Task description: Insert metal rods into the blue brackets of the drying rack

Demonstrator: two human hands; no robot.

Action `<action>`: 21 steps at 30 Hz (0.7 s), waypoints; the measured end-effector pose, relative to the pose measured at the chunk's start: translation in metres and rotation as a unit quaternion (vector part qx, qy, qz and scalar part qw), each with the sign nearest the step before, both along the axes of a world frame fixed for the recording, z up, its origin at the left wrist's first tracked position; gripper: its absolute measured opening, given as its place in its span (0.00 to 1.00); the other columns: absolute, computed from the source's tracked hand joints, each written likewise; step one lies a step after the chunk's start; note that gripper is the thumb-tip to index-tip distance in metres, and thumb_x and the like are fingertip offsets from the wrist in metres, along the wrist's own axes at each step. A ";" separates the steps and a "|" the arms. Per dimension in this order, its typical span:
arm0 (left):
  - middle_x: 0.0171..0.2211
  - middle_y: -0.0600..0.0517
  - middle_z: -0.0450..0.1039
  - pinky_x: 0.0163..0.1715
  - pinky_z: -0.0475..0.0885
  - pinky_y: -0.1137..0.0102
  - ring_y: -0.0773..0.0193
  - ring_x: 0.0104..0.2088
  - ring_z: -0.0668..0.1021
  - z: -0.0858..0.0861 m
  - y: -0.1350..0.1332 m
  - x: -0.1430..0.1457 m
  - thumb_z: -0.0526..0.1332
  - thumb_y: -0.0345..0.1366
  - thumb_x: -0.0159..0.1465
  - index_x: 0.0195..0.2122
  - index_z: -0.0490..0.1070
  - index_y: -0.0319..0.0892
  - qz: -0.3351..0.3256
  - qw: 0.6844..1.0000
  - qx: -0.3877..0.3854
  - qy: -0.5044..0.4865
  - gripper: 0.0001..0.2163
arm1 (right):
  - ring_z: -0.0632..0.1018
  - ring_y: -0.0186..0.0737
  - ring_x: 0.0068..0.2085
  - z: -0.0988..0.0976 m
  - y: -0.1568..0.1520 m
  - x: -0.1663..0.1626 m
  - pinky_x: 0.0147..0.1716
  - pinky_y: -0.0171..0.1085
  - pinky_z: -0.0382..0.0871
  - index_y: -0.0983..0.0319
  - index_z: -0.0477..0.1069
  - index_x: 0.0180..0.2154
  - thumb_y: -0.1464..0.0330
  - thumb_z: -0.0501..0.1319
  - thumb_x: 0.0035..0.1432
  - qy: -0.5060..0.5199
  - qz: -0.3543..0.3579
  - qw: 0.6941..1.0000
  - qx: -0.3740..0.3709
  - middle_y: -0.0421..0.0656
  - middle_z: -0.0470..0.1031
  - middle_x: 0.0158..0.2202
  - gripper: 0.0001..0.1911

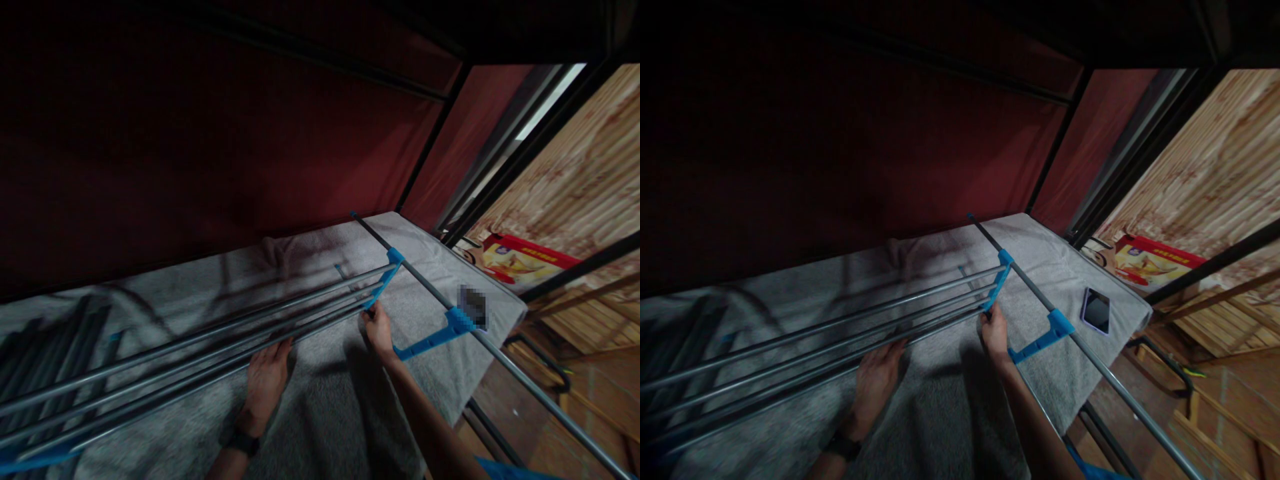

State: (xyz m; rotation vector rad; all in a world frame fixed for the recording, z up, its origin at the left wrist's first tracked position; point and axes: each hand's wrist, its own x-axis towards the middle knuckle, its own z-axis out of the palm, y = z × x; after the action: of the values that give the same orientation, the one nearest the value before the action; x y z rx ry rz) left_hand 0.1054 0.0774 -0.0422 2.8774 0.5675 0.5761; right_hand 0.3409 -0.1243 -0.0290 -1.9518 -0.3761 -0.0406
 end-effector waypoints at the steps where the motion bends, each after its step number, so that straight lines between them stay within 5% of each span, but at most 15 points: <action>1: 0.53 0.46 0.82 0.51 0.75 0.58 0.53 0.50 0.83 0.001 0.000 0.000 0.50 0.28 0.71 0.57 0.78 0.46 -0.001 1.000 -0.002 0.000 0.20 | 0.80 0.51 0.41 0.000 0.000 0.000 0.49 0.50 0.75 0.55 0.69 0.41 0.62 0.59 0.52 -0.001 0.000 1.000 -0.001 0.46 0.81 0.39 0.13; 15: 0.50 0.43 0.82 0.54 0.73 0.55 0.51 0.51 0.81 0.013 -0.014 0.002 0.53 0.27 0.70 0.58 0.76 0.44 0.012 0.998 -0.063 0.021 0.19 | 0.77 0.50 0.38 0.000 -0.008 -0.005 0.45 0.50 0.72 0.57 0.68 0.39 0.55 0.58 0.52 -0.005 0.025 0.999 -0.032 0.48 0.78 0.36 0.16; 21: 0.59 0.42 0.76 0.63 0.67 0.53 0.52 0.61 0.73 0.023 -0.022 -0.004 0.55 0.27 0.70 0.62 0.71 0.44 -0.014 0.994 -0.104 0.009 0.21 | 0.77 0.52 0.36 -0.022 -0.023 0.013 0.37 0.49 0.69 0.57 0.67 0.42 0.48 0.57 0.53 0.002 0.022 0.989 -0.144 0.49 0.78 0.35 0.22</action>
State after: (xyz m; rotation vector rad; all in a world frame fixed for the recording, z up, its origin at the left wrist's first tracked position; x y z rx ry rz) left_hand 0.1013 0.0552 -0.0192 2.6930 0.5523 0.4587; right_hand 0.3543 -0.1469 -0.0509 -2.2271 -0.4433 0.0488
